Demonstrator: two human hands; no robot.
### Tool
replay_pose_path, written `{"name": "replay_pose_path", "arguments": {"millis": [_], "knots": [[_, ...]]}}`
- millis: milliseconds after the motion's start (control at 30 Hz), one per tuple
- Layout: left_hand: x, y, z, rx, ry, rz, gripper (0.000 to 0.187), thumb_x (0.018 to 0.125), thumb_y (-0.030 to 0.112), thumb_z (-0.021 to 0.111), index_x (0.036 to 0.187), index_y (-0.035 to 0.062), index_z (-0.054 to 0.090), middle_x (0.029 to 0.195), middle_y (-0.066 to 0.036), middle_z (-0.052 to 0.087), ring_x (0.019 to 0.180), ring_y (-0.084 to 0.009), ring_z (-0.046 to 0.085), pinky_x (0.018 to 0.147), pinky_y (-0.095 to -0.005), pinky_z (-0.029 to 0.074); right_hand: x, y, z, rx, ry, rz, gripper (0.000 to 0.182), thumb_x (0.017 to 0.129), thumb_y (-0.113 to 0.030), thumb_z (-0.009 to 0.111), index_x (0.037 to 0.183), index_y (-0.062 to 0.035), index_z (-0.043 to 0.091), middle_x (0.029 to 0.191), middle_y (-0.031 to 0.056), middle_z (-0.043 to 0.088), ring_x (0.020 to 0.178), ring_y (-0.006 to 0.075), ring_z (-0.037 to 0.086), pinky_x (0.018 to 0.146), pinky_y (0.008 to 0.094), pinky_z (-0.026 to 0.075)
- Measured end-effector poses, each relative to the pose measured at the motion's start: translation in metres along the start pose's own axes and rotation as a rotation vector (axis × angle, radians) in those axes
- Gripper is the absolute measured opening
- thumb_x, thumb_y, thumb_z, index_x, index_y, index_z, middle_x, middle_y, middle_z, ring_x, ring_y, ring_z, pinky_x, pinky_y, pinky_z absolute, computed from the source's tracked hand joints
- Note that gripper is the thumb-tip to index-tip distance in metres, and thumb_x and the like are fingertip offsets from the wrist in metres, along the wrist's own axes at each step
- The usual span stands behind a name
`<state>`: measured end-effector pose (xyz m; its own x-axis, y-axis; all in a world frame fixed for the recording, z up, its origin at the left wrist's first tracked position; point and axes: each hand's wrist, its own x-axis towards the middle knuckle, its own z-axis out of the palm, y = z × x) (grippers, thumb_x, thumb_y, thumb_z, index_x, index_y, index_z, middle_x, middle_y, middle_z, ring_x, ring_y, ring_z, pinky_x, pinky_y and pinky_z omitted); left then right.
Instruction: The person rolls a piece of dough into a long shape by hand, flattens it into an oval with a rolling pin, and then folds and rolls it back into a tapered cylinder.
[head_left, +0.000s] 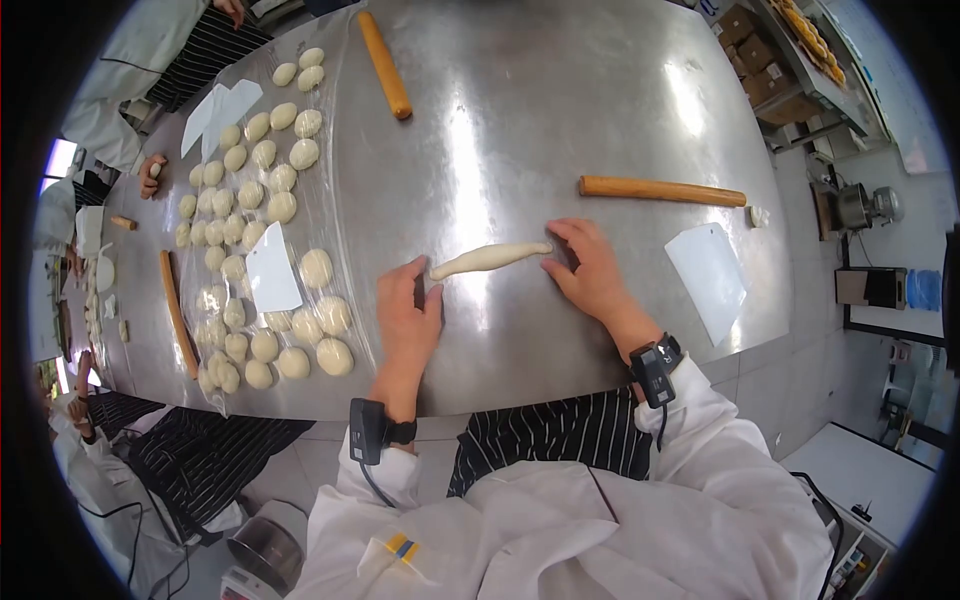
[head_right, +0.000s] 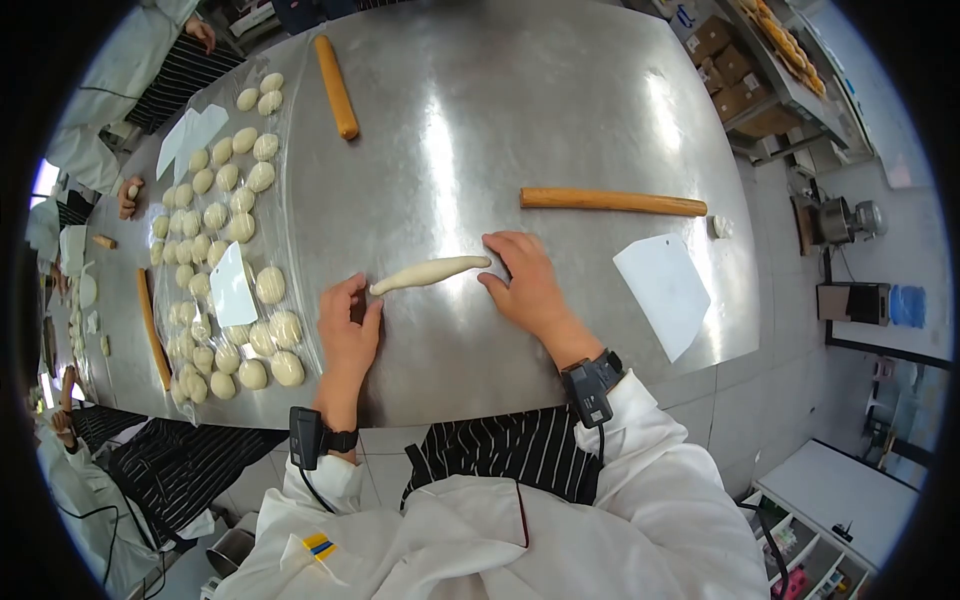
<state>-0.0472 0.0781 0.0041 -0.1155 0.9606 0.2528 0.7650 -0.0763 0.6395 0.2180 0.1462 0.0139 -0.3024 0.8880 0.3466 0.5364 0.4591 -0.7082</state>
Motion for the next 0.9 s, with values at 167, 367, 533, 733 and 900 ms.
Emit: {"name": "replay_pose_path", "arguments": {"millis": [167, 367, 533, 733, 900], "knots": [[0.013, 0.0, -0.006, -0.095, -0.123, -0.141, 0.036, 0.079, 0.003, 0.072, 0.114, 0.0052, 0.063, 0.1, -0.013, 0.064, 0.088, -0.0267, 0.063, 0.077, -0.0358, 0.051, 0.003, 0.001, 0.0, 0.038, -0.052, 0.11, 0.033, 0.076, -0.008, 0.075, 0.106, -0.0041, 0.064, 0.088, 0.0086, 0.067, 0.078, 0.0279, 0.061, 0.073, 0.0386, 0.049], [0.021, 0.01, -0.01, -0.103, -0.055, 0.043, 0.028, 0.081, 0.004, 0.071, 0.109, 0.0037, 0.066, 0.092, -0.012, 0.066, 0.077, -0.0253, 0.065, 0.071, -0.0345, 0.052, 0.003, 0.003, 0.0, 0.108, 0.002, 0.16, 0.025, 0.079, -0.009, 0.074, 0.102, -0.0052, 0.067, 0.083, 0.0089, 0.067, 0.077, 0.027, 0.062, 0.067, 0.0362, 0.05], [0.02, -0.008, -0.004, -0.174, -0.112, -0.01, 0.034, 0.082, 0.003, 0.07, 0.115, 0.0032, 0.063, 0.093, -0.012, 0.068, 0.078, -0.0234, 0.066, 0.072, -0.0315, 0.053, 0.006, 0.013, -0.004, -0.012, -0.052, 0.016, 0.026, 0.08, -0.008, 0.073, 0.105, -0.005, 0.067, 0.083, 0.01, 0.067, 0.076, 0.0272, 0.062, 0.067, 0.0363, 0.051], [0.011, 0.014, -0.013, -0.074, -0.198, 0.042, 0.05, 0.083, 0.009, 0.068, 0.13, 0.0037, 0.055, 0.126, -0.02, 0.057, 0.113, -0.0352, 0.058, 0.092, -0.0396, 0.048, 0.0, 0.009, -0.007, -0.098, -0.086, -0.096, 0.037, 0.087, -0.012, 0.064, 0.123, -0.0031, 0.06, 0.114, 0.0156, 0.063, 0.107, 0.0324, 0.058, 0.092, 0.041, 0.046], [0.019, 0.05, 0.013, 0.183, -0.204, 0.34, 0.072, 0.088, 0.051, 0.055, 0.146, 0.0108, 0.039, 0.148, -0.02, 0.04, 0.138, -0.0416, 0.032, 0.113, -0.0588, 0.014, -0.003, -0.018, 0.022, -0.221, -0.075, -0.194, 0.05, 0.094, -0.031, 0.054, 0.136, -0.0034, 0.049, 0.147, 0.0168, 0.042, 0.137, 0.0349, 0.037, 0.115, 0.0503, 0.024]]}}
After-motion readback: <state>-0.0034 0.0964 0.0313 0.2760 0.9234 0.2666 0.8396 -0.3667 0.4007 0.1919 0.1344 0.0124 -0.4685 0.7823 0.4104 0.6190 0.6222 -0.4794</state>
